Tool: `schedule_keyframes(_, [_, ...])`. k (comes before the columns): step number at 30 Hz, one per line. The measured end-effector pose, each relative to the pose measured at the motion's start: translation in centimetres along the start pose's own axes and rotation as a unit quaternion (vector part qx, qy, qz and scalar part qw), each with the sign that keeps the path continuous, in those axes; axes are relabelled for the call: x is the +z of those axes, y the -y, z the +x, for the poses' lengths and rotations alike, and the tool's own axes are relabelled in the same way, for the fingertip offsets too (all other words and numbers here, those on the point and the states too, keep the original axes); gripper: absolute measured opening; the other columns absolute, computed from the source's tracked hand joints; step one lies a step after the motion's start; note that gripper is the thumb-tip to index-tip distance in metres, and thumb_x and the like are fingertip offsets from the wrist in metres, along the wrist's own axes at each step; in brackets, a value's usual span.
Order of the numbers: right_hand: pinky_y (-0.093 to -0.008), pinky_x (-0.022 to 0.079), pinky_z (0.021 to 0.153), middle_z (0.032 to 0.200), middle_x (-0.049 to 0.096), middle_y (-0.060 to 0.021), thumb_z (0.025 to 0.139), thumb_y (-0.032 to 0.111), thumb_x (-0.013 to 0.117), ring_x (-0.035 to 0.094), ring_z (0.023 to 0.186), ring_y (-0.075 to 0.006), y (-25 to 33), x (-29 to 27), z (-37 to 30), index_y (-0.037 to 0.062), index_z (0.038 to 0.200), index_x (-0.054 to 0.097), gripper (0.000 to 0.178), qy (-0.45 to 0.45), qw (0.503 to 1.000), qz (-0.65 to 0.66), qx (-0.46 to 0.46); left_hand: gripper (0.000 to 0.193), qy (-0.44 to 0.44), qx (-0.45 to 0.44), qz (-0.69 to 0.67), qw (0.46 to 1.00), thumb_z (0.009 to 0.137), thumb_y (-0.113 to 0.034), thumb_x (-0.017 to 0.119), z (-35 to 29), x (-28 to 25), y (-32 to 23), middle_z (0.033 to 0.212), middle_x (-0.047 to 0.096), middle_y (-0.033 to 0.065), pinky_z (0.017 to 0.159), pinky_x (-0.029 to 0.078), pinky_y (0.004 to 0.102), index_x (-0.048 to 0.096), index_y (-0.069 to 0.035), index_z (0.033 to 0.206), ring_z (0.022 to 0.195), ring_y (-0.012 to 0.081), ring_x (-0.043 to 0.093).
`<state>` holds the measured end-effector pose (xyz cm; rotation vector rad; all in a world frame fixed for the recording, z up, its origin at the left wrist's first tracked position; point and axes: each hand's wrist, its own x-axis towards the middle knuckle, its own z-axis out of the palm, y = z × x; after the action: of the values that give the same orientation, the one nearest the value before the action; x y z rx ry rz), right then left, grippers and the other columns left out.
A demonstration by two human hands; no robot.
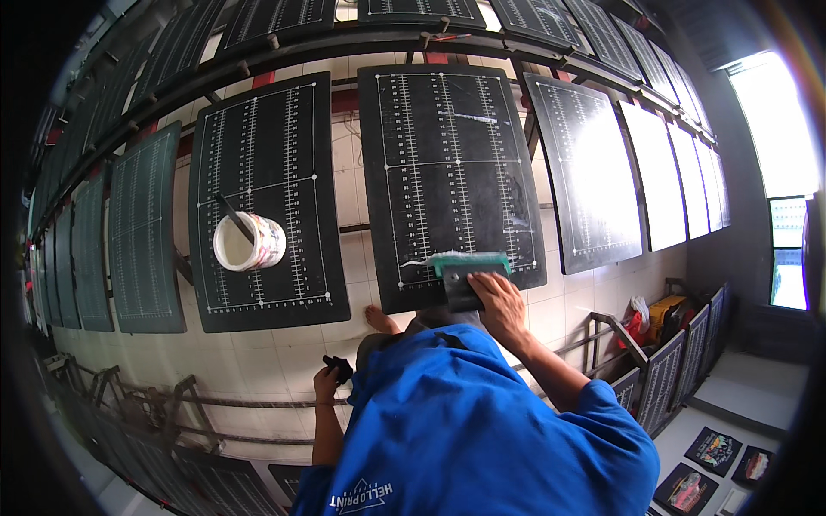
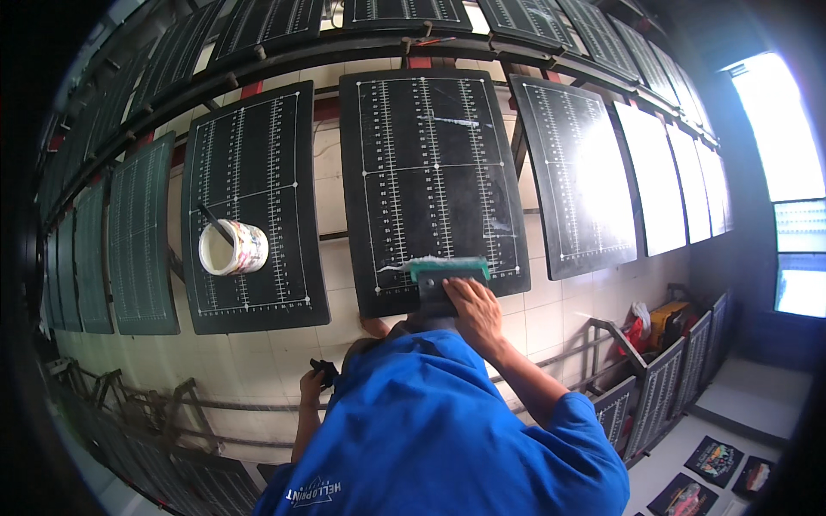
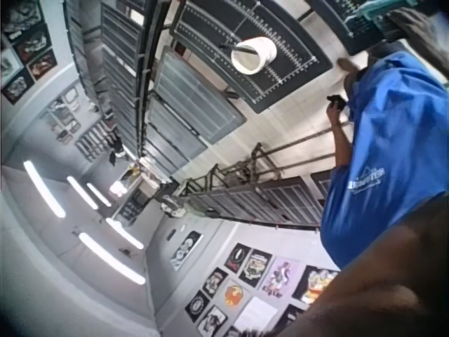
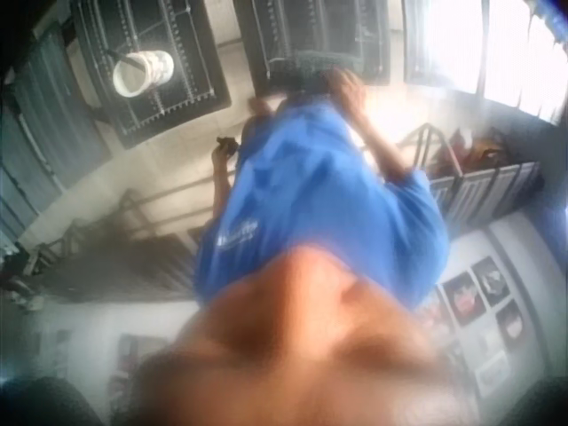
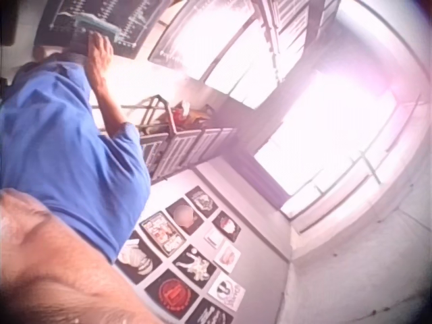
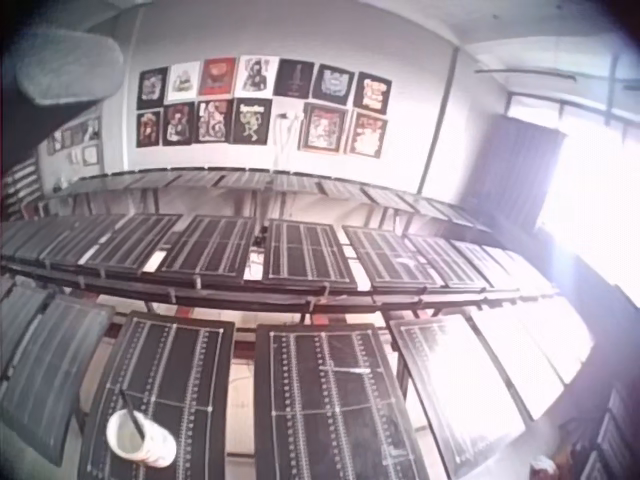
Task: The person scoops white ink from a bucket using a spatula and applies it to a screen printing frame. They then use a green squeegee to spread the ink evenly across the screen's surface, repeating the process on multiple frames.
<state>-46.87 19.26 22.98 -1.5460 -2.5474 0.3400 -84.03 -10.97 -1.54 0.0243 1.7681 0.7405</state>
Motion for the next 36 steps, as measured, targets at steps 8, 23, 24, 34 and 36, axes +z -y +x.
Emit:
schedule_keyframes(8, [-0.0372, 0.050, 0.083, 0.111, 0.065, -0.0039, 0.076, -0.002, 0.057, 0.061, 0.104, -0.0244, -8.7, 1.8, 22.7, 0.0126, 0.115, 0.069, 0.044, -0.179, 0.983, -0.024, -0.024, 0.021, -0.048, 0.025, -0.026, 0.998, 0.092, -0.014, 0.064, -4.0, -2.0, 0.1, 0.095, 0.069, 0.0075, 0.067, 0.057, 0.0305, 0.066, 0.001, 0.107, 0.081, 0.0155, 0.067])
schedule_keyframes(23, [-0.0375, 0.048, 0.090, 0.117, 0.064, 0.0000, 0.069, -0.005, 0.059, 0.059, 0.114, -0.0216, -8.5, 1.5, 21.5, 0.0155, 0.121, 0.066, 0.056, -0.130, 0.991, -0.015, -0.026, 0.024, -0.059, -0.028, -0.056, 0.996, 0.091, -0.013, 0.067, -6.7, 3.6, 1.8, 0.098, 0.069, 0.0110, 0.066, 0.058, 0.0326, 0.064, 0.002, 0.109, 0.083, 0.0197, 0.068])
schedule_keyframes(24, [-0.0379, 0.049, 0.089, 0.114, 0.065, 0.0008, 0.070, -0.004, 0.059, 0.060, 0.111, -0.0206, -9.2, 1.5, 23.1, 0.0155, 0.120, 0.066, 0.053, -0.142, 0.989, -0.012, -0.031, 0.024, -0.059, -0.031, -0.042, 0.997, 0.091, -0.013, 0.066, -6.9, 4.1, 1.4, 0.099, 0.069, 0.0110, 0.066, 0.059, 0.0330, 0.064, 0.003, 0.110, 0.083, 0.0197, 0.068])
schedule_keyframes(34, [-0.0386, 0.051, 0.087, 0.104, 0.068, -0.0088, 0.079, 0.004, 0.058, 0.063, 0.103, -0.0270, -13.8, 0.7, 36.2, 0.0153, 0.112, 0.070, 0.036, -0.151, 0.987, -0.052, 0.007, 0.023, -0.087, -0.006, -0.046, 0.995, 0.092, -0.012, 0.064, -8.4, 3.5, -1.6, 0.098, 0.068, 0.0102, 0.067, 0.058, 0.0323, 0.064, 0.002, 0.111, 0.087, 0.0184, 0.067])
schedule_keyframes(36, [-0.0375, 0.050, 0.088, 0.108, 0.067, -0.0047, 0.074, -0.002, 0.060, 0.062, 0.104, -0.0254, -12.1, 0.9, 31.5, 0.0125, 0.114, 0.068, 0.043, -0.147, 0.988, -0.003, -0.047, 0.022, -0.098, -0.007, -0.064, 0.993, 0.093, -0.012, 0.064, -8.7, 4.2, -1.2, 0.098, 0.068, 0.0098, 0.067, 0.058, 0.0322, 0.064, 0.002, 0.111, 0.087, 0.0181, 0.067])
